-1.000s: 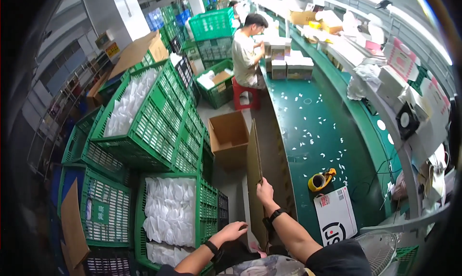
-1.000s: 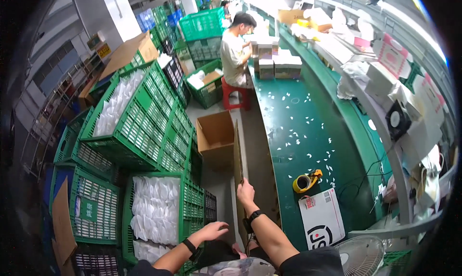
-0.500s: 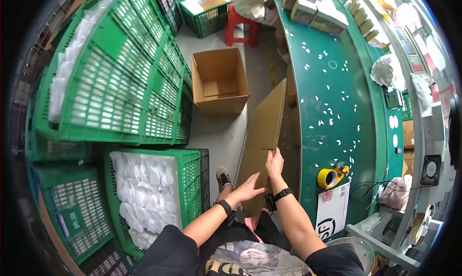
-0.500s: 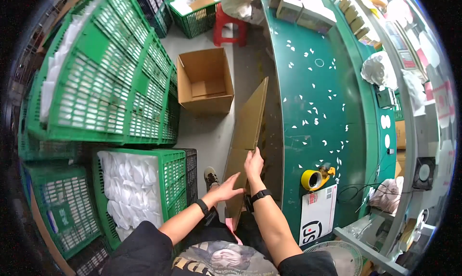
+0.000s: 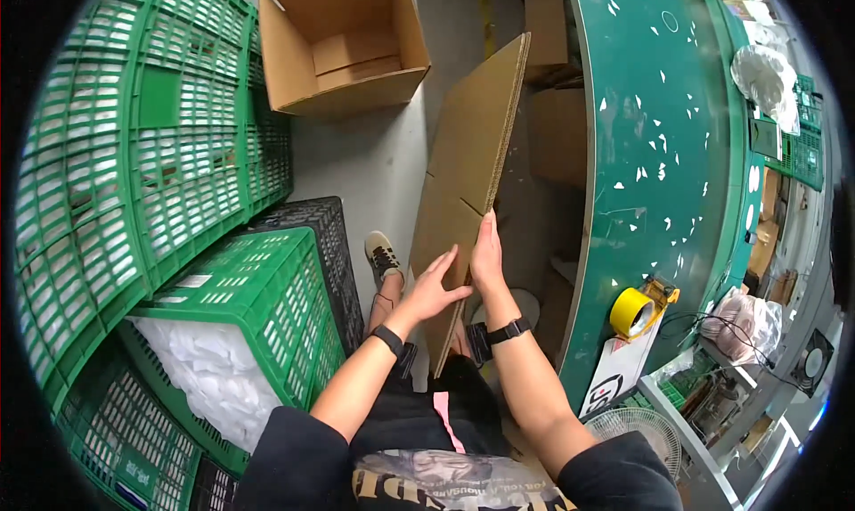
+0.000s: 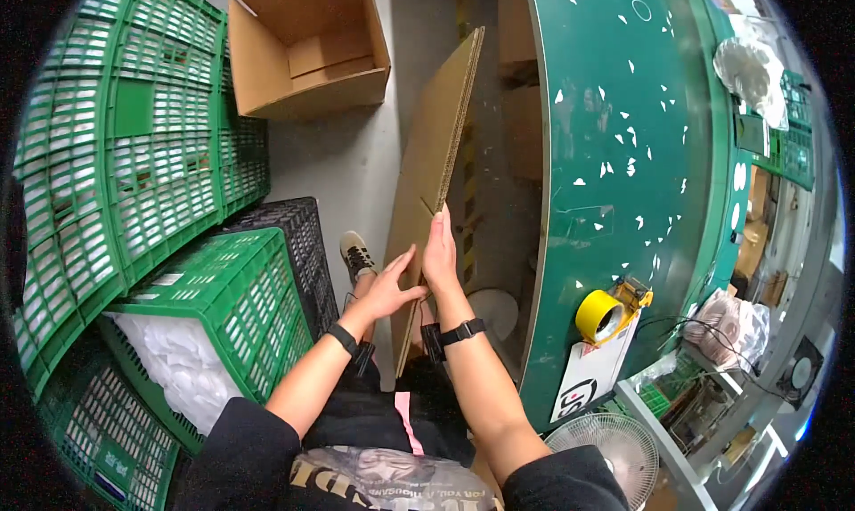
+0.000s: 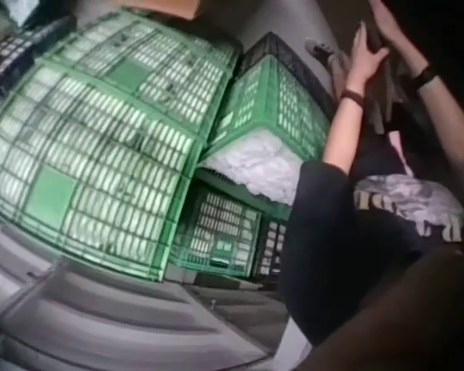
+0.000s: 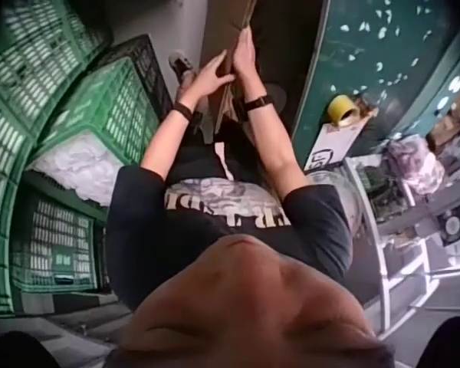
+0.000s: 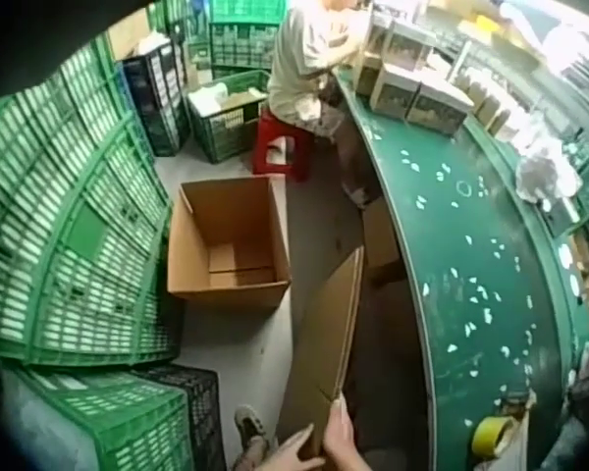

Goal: The person folds the flaps of a cardboard box, seals it with a tape dispenser, and sets it aside. They then pick up a flat cardboard sheet, unfold it into a box shape, and fold the bottom flaps before sealing them with the tape dispenser.

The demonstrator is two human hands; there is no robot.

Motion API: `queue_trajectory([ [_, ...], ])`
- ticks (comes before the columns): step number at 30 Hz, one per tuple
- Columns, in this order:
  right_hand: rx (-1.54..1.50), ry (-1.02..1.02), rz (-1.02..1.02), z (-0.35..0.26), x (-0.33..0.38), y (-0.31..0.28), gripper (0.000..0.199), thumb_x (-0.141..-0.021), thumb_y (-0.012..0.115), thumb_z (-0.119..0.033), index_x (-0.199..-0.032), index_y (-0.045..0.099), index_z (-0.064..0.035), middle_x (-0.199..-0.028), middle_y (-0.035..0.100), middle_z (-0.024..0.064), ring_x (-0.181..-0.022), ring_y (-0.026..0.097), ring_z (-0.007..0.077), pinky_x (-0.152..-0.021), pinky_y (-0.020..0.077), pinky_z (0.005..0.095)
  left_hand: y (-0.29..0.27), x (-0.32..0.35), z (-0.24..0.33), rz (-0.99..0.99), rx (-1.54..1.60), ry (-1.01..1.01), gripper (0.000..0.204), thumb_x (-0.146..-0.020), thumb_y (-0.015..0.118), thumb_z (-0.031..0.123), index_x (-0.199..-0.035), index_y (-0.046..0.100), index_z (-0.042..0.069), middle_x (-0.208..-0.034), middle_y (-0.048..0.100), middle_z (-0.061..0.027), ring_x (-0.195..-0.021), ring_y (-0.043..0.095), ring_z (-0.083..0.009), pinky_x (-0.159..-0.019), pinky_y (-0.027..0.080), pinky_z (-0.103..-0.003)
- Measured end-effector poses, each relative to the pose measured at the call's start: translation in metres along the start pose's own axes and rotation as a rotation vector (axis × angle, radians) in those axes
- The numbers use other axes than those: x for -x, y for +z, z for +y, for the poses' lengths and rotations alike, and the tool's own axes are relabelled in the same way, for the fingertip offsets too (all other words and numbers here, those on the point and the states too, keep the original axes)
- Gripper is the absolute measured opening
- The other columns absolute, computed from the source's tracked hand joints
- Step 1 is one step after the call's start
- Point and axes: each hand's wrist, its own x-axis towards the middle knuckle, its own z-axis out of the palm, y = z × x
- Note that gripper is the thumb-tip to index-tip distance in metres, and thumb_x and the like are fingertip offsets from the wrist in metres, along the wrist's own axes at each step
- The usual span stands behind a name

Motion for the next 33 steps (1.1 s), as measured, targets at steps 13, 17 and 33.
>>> queue_trajectory([
  [13,0.225,-0.042,-0.064,-0.007,0.003,-0.035,0.041,-0.098,0.049,-0.018,-0.138,0.046,-0.0068,-0.104,0.067,0.025,-0.096,0.065,0.0411,-0.08,0.0515,0.045,-0.019,0.031,0.041,0.35,-0.525,-0.015,0.049,-0.088,0.063,0.025,-0.13,0.055,0.001,-0.101,0.066,-0.027,-0.086,0.068,-0.0371,-0.078,0.056,-0.044],
  [17,0.089,-0.041,0.053,0.007,-0.004,-0.05,0.037,-0.095,0.051,-0.014,-0.131,0.051,-0.0072,-0.103,0.066,0.0259,-0.099,0.063,0.0433,-0.079,0.0515,0.0465,-0.039,0.03,0.047,0.461,-0.704,-0.07,0.03,-0.093,0.054,0.018,-0.115,0.062,0.001,-0.082,0.066,-0.0268,-0.073,0.067,-0.0395,-0.068,0.056,-0.048],
  [33,0.507,0.186,-0.047,0.083,0.094,-0.109,0.037,-0.085,0.05,-0.005,-0.122,0.048,0.0002,-0.091,0.065,0.0296,-0.089,0.063,0.0472,-0.076,0.051,0.0504,-0.144,0.005,0.044,0.885,-0.709,-0.036,0.021,-0.097,0.05,0.018,-0.104,0.061,0.002,-0.079,0.066,-0.0229,-0.071,0.064,-0.0415,-0.063,0.049,-0.049],
])
